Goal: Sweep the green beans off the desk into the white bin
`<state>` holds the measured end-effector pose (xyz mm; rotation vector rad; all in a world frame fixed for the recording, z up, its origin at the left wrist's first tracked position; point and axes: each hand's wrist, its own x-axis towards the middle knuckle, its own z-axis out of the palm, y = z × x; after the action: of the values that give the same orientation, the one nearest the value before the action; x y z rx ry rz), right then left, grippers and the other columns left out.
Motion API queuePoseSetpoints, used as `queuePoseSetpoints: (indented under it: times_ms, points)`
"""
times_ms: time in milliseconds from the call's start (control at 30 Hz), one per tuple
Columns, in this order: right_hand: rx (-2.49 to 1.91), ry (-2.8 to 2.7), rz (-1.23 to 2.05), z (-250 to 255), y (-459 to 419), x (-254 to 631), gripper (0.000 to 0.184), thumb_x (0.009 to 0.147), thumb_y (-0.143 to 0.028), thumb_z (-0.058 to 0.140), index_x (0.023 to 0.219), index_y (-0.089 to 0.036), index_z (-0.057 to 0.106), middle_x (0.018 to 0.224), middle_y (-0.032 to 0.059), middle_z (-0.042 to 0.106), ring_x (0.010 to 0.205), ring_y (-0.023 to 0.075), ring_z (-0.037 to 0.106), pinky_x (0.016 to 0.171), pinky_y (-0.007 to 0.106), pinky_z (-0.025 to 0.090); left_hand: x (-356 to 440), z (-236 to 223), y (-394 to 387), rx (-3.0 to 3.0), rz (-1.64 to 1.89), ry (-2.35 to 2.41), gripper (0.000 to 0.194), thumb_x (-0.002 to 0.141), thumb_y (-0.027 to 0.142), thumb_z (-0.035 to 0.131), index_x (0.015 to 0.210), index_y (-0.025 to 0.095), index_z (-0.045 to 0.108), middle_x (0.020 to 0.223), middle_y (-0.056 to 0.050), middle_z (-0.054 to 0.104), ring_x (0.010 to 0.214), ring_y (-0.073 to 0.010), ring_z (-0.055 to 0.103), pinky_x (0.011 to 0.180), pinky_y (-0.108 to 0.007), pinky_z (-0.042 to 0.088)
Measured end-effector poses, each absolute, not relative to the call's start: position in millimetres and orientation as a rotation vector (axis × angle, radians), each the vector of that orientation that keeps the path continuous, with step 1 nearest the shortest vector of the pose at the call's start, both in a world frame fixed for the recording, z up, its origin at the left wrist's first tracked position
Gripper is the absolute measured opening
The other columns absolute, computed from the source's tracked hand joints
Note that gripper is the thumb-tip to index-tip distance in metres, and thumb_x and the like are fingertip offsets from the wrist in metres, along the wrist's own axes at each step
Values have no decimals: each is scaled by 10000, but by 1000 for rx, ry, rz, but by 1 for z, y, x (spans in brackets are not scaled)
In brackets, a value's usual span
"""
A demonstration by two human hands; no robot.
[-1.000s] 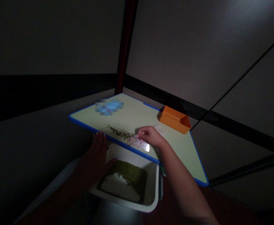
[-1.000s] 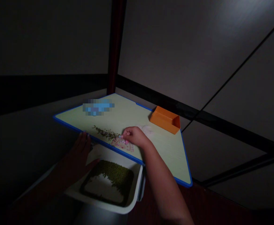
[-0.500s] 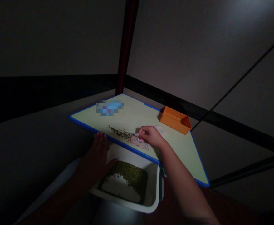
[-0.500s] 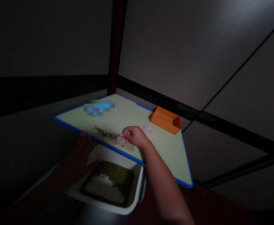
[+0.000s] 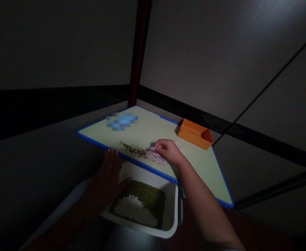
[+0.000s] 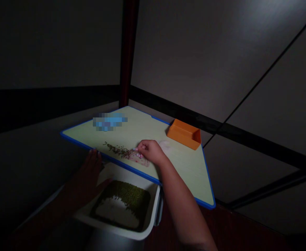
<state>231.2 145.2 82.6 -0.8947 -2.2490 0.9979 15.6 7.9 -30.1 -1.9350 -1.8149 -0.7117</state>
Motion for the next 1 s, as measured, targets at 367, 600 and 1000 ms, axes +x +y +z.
queuePoseSetpoints:
  times_ms: [367,600,1000]
  points:
    - [-959,-2363,760,75,146,229,195,806,-310,608,693,-151,599,544,-21,558,508,93,471,505,195,316,18,-31,6,-1901,-704,-1825,967,763,641,428,1393,-57,203,1477,-323,261,1410,-388,210,1070,-508,368]
    - [-999,-2315,606,70,156,233,246,808,-370,585,678,-162,587,562,-8,559,522,105,448,497,203,291,19,-36,9,-1915,-756,-1858,968,754,620,463,1399,-48,192,1490,-315,229,1421,-378,170,1085,-513,351]
    - [-1331,-2166,346,76,162,242,221,828,-325,529,696,-172,619,616,30,629,547,125,500,510,235,259,21,-28,6,-1928,-732,-1886,944,748,616,471,1372,-60,263,1468,-324,276,1404,-389,223,1077,-515,363]
